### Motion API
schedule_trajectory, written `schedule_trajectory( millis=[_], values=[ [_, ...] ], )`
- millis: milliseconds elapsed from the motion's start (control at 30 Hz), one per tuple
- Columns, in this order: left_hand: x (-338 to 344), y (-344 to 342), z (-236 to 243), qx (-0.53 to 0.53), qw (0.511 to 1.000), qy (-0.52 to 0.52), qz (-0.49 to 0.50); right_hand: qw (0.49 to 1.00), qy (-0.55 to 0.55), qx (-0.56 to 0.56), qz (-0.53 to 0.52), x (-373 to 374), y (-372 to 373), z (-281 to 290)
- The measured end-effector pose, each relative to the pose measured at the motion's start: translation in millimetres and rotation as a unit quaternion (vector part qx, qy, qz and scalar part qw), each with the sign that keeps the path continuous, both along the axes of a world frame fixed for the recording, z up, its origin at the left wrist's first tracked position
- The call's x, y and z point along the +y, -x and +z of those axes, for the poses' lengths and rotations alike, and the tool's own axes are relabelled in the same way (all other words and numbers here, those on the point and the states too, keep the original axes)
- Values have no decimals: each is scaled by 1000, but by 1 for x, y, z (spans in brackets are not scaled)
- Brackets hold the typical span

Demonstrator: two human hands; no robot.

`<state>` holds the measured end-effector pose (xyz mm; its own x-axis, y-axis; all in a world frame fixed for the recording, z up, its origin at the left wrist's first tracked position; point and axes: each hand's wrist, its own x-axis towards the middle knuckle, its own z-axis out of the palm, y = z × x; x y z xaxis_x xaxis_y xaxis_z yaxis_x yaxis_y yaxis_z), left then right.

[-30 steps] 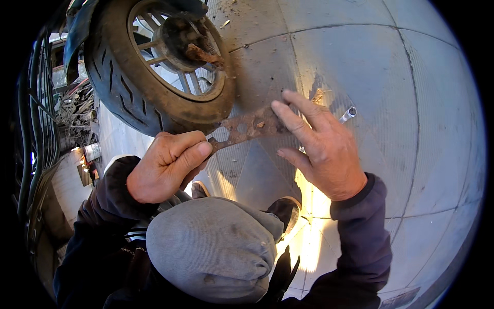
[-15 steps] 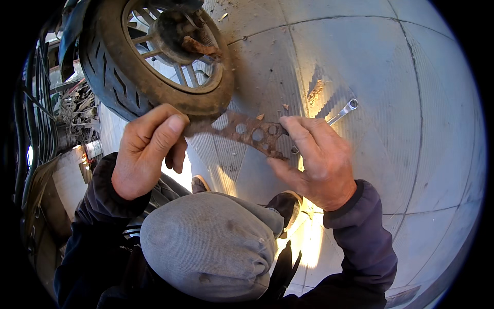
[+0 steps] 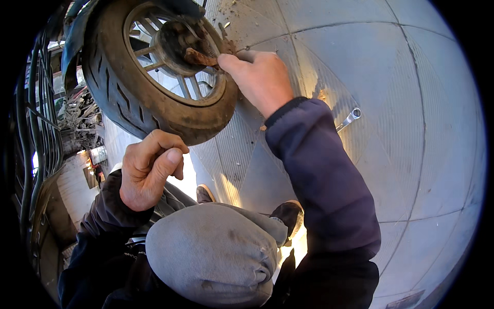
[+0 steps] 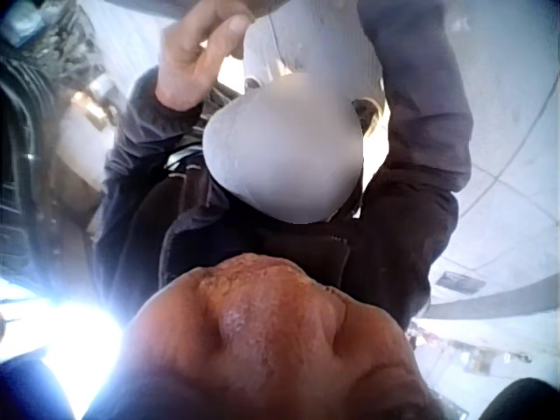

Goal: The person uses a wrench to loosen and remove a bolt from the front wheel axle of a scooter. After removing the bolt, the person detaches the front wheel from the scooter frame.

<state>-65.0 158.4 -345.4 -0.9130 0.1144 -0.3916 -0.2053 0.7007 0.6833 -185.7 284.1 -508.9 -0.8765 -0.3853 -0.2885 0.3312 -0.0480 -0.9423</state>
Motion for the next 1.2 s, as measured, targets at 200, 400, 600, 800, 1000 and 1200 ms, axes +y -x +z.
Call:
schedule_trajectory(
  millis=[200,400,600,800,1000,1200],
  values=[
    [-9,-9,9,30,999,24,3,998,38,-35,-21,-27,12,6],
    [-32,-30,16,122,983,44,132,996,59,-43,-48,-40,11,15],
    [-51,-22,9,222,952,34,205,997,46,-16,-56,-44,16,26],
    [-62,-12,2,298,930,56,208,989,78,6,-124,-65,10,35],
    [-65,-10,3,310,924,29,224,991,18,23,-131,-67,1,48],
    [-70,-11,3,311,924,-1,224,996,-12,33,-87,-61,6,45]
  ],
)
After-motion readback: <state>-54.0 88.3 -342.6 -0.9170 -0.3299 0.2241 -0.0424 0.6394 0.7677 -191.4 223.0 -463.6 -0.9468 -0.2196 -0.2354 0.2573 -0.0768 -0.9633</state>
